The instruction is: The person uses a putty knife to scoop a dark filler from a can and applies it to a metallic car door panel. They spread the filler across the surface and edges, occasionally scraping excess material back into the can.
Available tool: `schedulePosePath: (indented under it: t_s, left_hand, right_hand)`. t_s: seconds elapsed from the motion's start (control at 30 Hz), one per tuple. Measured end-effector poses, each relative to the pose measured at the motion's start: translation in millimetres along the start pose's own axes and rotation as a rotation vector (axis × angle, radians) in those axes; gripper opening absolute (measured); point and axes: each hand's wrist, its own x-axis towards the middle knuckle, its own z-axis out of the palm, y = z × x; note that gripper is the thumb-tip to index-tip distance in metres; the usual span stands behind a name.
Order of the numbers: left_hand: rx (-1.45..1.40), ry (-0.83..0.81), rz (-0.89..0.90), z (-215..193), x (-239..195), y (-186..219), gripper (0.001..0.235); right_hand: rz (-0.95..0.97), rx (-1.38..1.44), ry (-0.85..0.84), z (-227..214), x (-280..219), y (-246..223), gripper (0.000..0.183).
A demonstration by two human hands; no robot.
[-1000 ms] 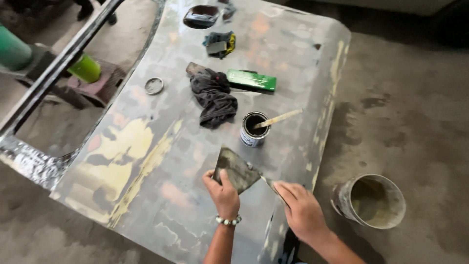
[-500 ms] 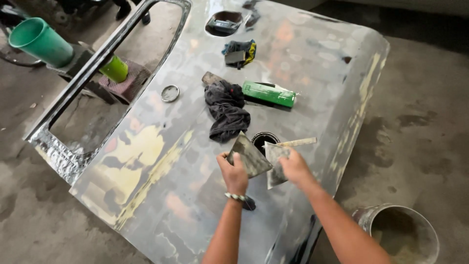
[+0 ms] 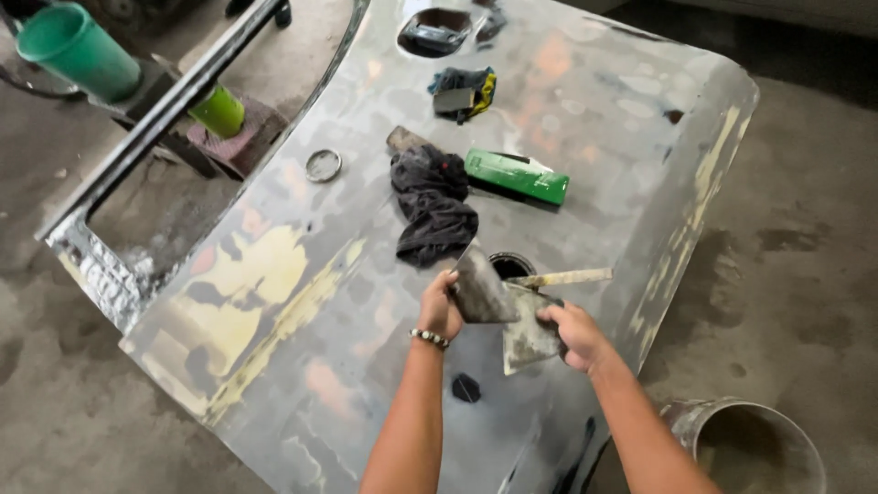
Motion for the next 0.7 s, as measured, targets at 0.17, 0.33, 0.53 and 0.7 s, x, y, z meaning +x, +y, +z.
schedulePosePath:
  t_s: [0.17,0.33,0.53,0.7]
  left_hand:
    - [-0.027,-0.118,0.067,9,-41,3,0.006]
    - [0.097,-0.172,0.213,-22,-118,36,0.008]
    - [0.052,0.011,0.203,-108,-228,120,0.01]
    - [-0.021,0.042,0.261,-193,-272,170,0.011]
  right_hand:
    - [-0.039,-0.035,-0.082,-1,-9,22,0.019]
    - [-0.02,-0.049,0.021,42,-55,66,0.018]
    - [0.059,-0.085,0.054,179,-118,143,0.021]
    - [0.092,-0.156,-0.149,235,-102,229,0.019]
